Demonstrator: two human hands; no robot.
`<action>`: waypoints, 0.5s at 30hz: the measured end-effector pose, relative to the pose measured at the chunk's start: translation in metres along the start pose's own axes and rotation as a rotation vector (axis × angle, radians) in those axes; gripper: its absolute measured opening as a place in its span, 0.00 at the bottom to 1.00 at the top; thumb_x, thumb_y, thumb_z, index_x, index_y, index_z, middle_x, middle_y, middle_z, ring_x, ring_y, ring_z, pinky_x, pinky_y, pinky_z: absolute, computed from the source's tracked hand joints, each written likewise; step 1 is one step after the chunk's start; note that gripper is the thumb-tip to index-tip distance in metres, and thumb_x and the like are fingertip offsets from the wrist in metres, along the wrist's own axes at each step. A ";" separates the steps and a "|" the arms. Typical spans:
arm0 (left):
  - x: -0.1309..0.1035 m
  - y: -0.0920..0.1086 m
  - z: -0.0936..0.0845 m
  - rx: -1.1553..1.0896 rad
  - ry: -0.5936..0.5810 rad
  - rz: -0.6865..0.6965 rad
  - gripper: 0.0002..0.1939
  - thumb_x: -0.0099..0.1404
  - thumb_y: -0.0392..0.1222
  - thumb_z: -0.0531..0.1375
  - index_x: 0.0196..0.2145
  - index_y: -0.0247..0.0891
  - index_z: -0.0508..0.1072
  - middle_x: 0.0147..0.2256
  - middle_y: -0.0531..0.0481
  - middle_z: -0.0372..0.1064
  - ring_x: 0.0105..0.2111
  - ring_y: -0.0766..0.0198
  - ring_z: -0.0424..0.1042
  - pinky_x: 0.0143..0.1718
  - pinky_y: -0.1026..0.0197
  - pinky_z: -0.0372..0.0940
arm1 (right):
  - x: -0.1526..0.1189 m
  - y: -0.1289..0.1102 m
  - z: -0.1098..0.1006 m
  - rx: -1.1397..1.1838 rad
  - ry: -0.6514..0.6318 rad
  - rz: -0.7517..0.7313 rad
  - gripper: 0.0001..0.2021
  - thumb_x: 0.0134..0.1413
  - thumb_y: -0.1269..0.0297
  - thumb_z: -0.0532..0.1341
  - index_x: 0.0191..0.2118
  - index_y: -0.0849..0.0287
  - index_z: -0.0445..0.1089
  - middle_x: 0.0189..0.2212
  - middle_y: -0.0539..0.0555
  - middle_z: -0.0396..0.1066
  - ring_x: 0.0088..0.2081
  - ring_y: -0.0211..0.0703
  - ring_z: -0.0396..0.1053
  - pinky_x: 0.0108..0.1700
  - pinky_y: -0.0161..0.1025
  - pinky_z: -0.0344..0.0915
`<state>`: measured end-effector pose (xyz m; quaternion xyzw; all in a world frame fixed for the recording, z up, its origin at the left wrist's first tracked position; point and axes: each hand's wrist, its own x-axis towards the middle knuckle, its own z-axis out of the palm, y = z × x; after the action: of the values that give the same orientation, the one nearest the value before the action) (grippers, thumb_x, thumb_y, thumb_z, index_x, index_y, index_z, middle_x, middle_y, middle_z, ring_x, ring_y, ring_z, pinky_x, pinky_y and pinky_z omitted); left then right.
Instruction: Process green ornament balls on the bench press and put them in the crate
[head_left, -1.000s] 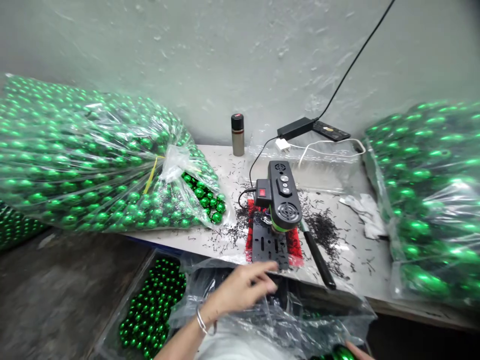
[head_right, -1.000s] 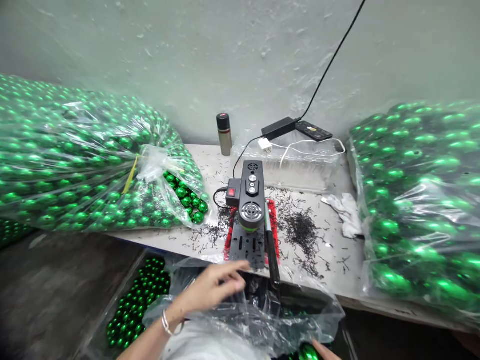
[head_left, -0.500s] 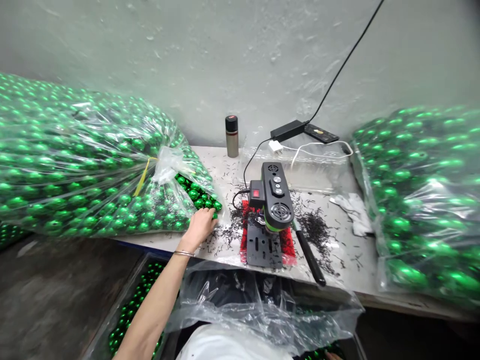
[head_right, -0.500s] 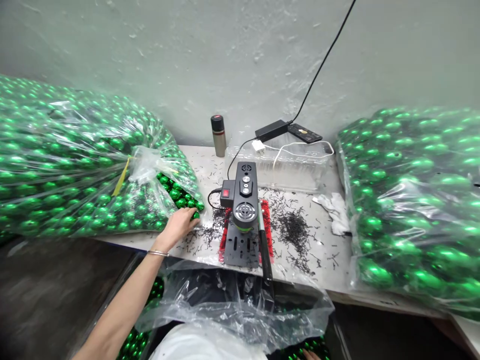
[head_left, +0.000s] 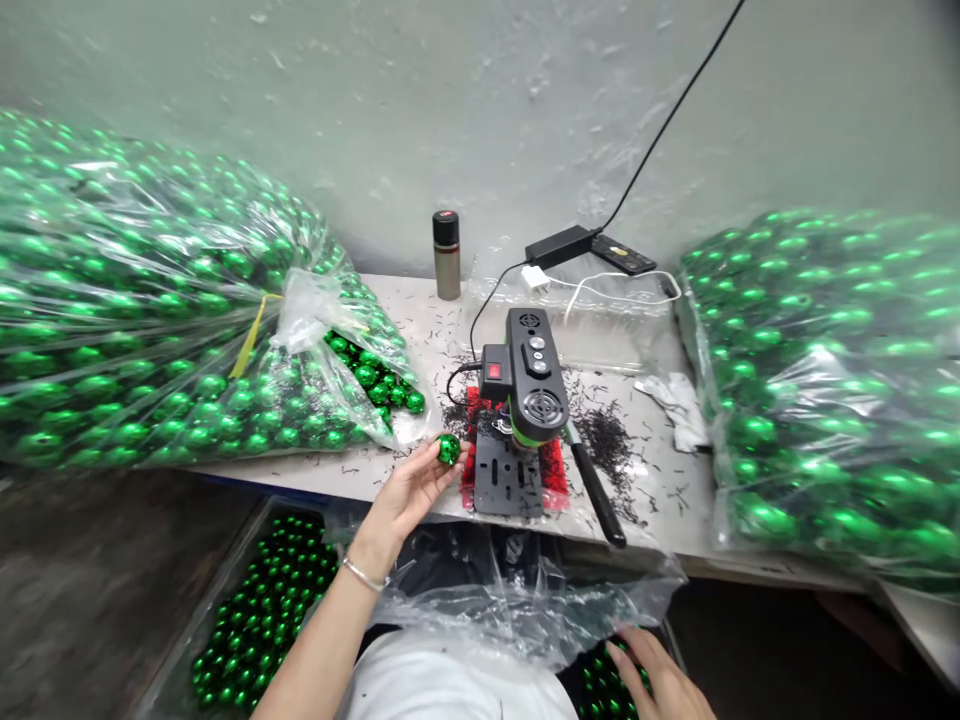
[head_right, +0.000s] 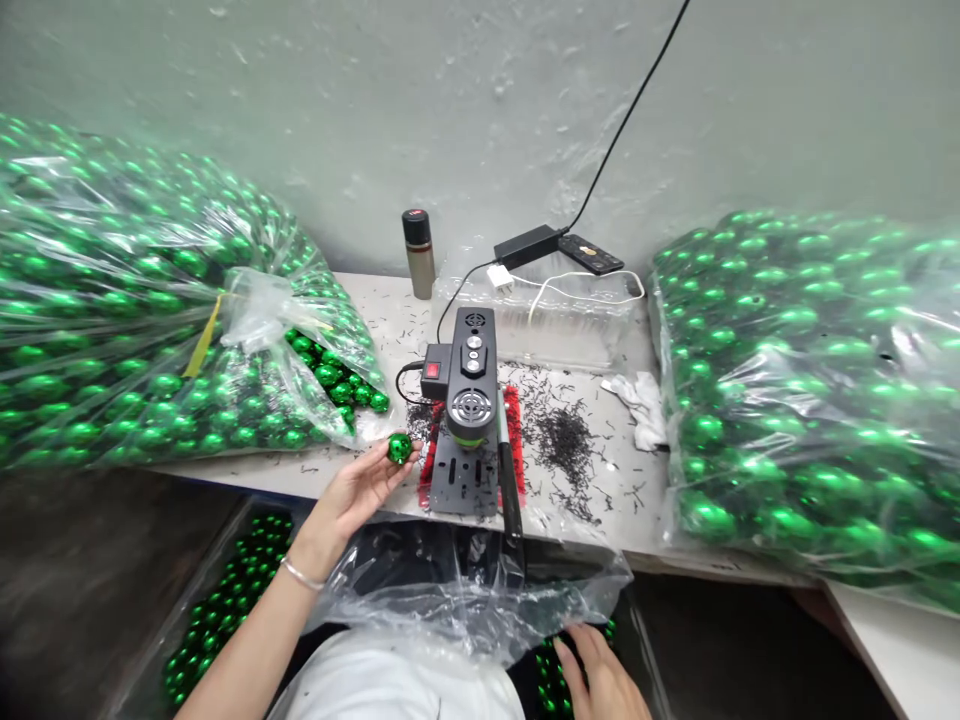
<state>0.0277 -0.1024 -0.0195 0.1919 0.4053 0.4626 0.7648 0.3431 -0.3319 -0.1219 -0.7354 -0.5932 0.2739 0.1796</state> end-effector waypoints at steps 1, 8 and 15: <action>0.002 -0.005 0.003 -0.025 0.007 -0.023 0.11 0.61 0.35 0.63 0.42 0.33 0.76 0.40 0.43 0.79 0.38 0.63 0.77 0.41 0.64 0.72 | -0.002 -0.008 -0.003 -0.003 -0.014 -0.011 0.21 0.60 0.44 0.51 0.41 0.51 0.74 0.41 0.54 0.79 0.41 0.46 0.79 0.40 0.34 0.75; 0.018 -0.028 0.022 0.044 0.044 0.014 0.12 0.56 0.33 0.67 0.40 0.32 0.77 0.38 0.44 0.78 0.38 0.62 0.77 0.45 0.61 0.71 | -0.016 -0.043 -0.024 -0.033 -0.024 -0.039 0.19 0.62 0.48 0.52 0.46 0.52 0.73 0.43 0.53 0.79 0.41 0.44 0.79 0.39 0.31 0.75; 0.035 -0.061 0.028 0.698 0.106 0.454 0.15 0.57 0.40 0.67 0.43 0.38 0.75 0.41 0.46 0.76 0.43 0.58 0.74 0.50 0.54 0.66 | -0.008 -0.059 -0.025 -0.100 0.109 -0.156 0.18 0.64 0.51 0.51 0.47 0.53 0.73 0.43 0.54 0.79 0.42 0.44 0.79 0.41 0.35 0.76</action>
<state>0.0919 -0.1007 -0.0588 0.5000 0.5241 0.4636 0.5103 0.3121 -0.3246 -0.0657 -0.7088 -0.6510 0.1885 0.1956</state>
